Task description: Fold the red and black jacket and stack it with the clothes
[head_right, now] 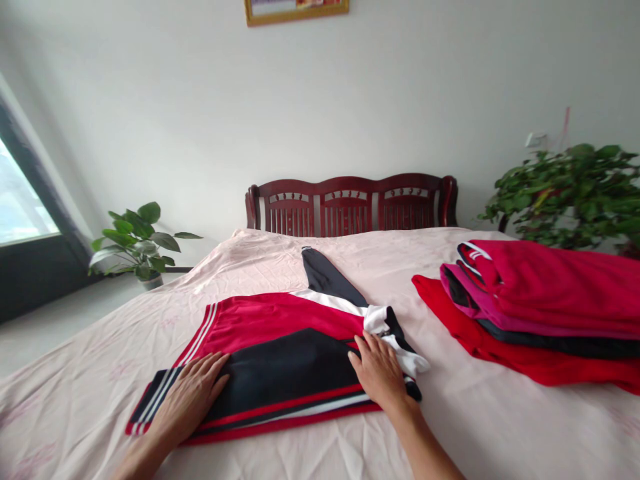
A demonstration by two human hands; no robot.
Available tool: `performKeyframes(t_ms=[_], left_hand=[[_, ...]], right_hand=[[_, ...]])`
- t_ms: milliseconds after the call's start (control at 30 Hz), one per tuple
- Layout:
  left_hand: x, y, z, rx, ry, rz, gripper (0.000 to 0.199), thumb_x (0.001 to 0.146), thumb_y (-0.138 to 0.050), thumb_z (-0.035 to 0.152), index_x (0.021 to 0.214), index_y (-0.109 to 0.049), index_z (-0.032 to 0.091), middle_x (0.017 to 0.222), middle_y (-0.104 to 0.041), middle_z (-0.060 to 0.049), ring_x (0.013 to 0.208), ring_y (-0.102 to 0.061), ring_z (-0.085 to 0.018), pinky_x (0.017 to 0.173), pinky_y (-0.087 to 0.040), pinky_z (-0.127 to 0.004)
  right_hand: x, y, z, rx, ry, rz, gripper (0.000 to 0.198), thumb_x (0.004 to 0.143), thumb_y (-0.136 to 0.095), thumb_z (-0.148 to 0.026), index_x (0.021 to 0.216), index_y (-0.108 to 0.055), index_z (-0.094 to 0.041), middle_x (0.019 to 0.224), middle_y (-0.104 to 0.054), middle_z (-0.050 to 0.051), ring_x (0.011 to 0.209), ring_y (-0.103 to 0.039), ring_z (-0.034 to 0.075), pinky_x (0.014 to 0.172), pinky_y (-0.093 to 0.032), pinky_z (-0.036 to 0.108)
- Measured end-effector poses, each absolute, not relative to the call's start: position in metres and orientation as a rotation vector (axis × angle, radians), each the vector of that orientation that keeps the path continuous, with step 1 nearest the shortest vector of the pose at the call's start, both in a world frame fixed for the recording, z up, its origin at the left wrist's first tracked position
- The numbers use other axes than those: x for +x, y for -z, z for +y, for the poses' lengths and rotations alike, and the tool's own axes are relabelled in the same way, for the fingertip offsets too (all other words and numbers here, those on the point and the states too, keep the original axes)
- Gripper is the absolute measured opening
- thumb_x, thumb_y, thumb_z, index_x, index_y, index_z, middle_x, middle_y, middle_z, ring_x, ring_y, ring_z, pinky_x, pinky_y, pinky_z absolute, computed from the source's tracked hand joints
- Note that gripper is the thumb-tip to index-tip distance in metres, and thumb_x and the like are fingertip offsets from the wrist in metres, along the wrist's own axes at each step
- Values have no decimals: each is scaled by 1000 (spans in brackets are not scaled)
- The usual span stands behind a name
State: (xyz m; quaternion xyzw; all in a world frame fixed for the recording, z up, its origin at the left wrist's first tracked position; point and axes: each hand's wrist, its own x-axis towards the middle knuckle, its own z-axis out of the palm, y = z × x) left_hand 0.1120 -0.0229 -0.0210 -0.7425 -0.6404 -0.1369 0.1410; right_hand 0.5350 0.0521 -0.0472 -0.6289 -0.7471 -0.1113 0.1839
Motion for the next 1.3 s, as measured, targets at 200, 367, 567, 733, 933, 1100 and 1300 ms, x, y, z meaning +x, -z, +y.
performKeyframes(t_ms=[200, 367, 567, 733, 933, 1100, 1300], left_hand=[[112, 21, -23, -2153, 388, -1852, 45, 99, -46, 41, 138, -59, 23, 139, -64, -8, 132, -56, -25, 115, -38, -44], [113, 20, -23, -2155, 384, -1851, 45, 99, -46, 42, 139, -59, 23, 140, -64, -8, 132, -56, -25, 115, -38, -44], [113, 20, -23, -2155, 389, -1856, 45, 99, -46, 41, 138, -59, 23, 140, -64, -9, 131, -57, -26, 114, -39, -46], [113, 19, -23, -2157, 376, -1869, 45, 99, -46, 40, 138, -59, 23, 141, -64, -8, 132, -56, -25, 115, -38, -45], [115, 16, -23, -2153, 320, -1896, 45, 99, -46, 39, 139, -58, 21, 141, -63, -9, 132, -56, -26, 115, -38, -45], [113, 18, -23, -2148, 327, -1876, 46, 100, -45, 41, 139, -59, 21, 141, -64, -9, 132, -56, -26, 115, -38, -44], [112, 21, -22, -2152, 384, -1861, 45, 99, -47, 41, 138, -59, 23, 140, -64, -8, 132, -56, -26, 115, -38, -44]], right_hand=[[534, 45, 51, -1790, 298, -2112, 50, 99, -42, -46, 137, -60, -20, 147, -55, 12, 135, -49, 31, 111, -37, 48], [534, 44, 51, -1805, 304, -2124, 51, 99, -41, -45, 138, -60, -18, 148, -54, 12, 135, -49, 31, 112, -37, 48], [534, 45, 52, -1799, 287, -2125, 51, 99, -42, -46, 138, -60, -18, 148, -53, 12, 136, -48, 32, 113, -36, 49], [534, 46, 52, -1800, 272, -2104, 50, 99, -43, -46, 138, -60, -19, 147, -54, 13, 136, -48, 31, 113, -35, 47], [534, 46, 52, -1811, 287, -2116, 51, 99, -42, -46, 138, -59, -18, 149, -53, 13, 136, -48, 32, 112, -36, 49], [535, 48, 53, -1799, 304, -2116, 51, 99, -42, -47, 138, -60, -19, 148, -54, 12, 135, -49, 32, 112, -37, 49], [535, 49, 53, -1782, 331, -2112, 50, 99, -41, -47, 137, -60, -20, 148, -54, 12, 135, -49, 31, 112, -37, 49]])
